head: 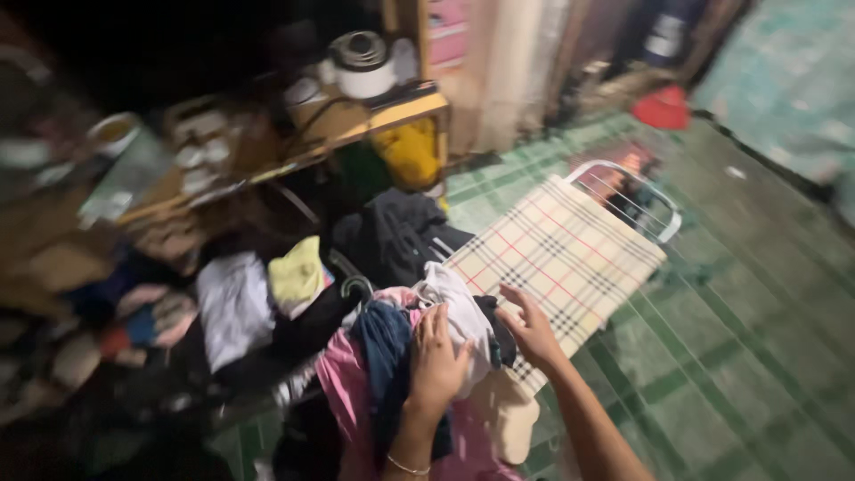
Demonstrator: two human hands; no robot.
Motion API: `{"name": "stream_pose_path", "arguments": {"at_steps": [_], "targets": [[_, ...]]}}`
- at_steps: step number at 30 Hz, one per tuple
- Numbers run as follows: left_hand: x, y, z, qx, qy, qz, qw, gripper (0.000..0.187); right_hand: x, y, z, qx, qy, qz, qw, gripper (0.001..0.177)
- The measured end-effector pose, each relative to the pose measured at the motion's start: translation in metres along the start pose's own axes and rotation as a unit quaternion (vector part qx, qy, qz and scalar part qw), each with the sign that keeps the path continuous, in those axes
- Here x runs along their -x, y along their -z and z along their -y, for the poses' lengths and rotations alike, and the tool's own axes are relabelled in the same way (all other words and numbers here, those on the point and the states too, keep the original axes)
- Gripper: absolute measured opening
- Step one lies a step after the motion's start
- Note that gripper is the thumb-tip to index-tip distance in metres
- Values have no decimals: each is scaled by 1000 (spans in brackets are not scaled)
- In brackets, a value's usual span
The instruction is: The person folds several pieces of clothing on a plaid ironing board. They handle a white t-shirt, a blue patterned cloth, a gray t-shirt, and a dark blue t-shirt, folding each one and stacking them on the board.
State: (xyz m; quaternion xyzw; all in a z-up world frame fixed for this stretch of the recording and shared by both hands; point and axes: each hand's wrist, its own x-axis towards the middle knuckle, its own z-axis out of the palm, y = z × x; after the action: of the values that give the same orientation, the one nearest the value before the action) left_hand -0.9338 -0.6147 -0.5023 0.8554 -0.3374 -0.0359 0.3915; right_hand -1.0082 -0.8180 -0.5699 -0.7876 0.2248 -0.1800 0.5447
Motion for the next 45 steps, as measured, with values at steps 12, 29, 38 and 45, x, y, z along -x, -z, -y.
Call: {"name": "stream_pose_path", "arguments": {"at_steps": [12, 29, 38, 45], "targets": [[38, -59, -66, -110, 155, -159, 969, 87, -22, 42, -34, -143, 23, 193, 970, 50], [-25, -175, -14, 73, 50, -309, 947, 65, -76, 32, -79, -126, 38, 370, 920, 40], [-67, -182, -45, 94, 173, -140, 970, 36, -178, 111, -79, 35, 53, 341, 938, 25], [-119, -160, -106, -113, 21, -218, 969, 57, -204, 147, -71, 150, 64, 374, 913, 26]]}}
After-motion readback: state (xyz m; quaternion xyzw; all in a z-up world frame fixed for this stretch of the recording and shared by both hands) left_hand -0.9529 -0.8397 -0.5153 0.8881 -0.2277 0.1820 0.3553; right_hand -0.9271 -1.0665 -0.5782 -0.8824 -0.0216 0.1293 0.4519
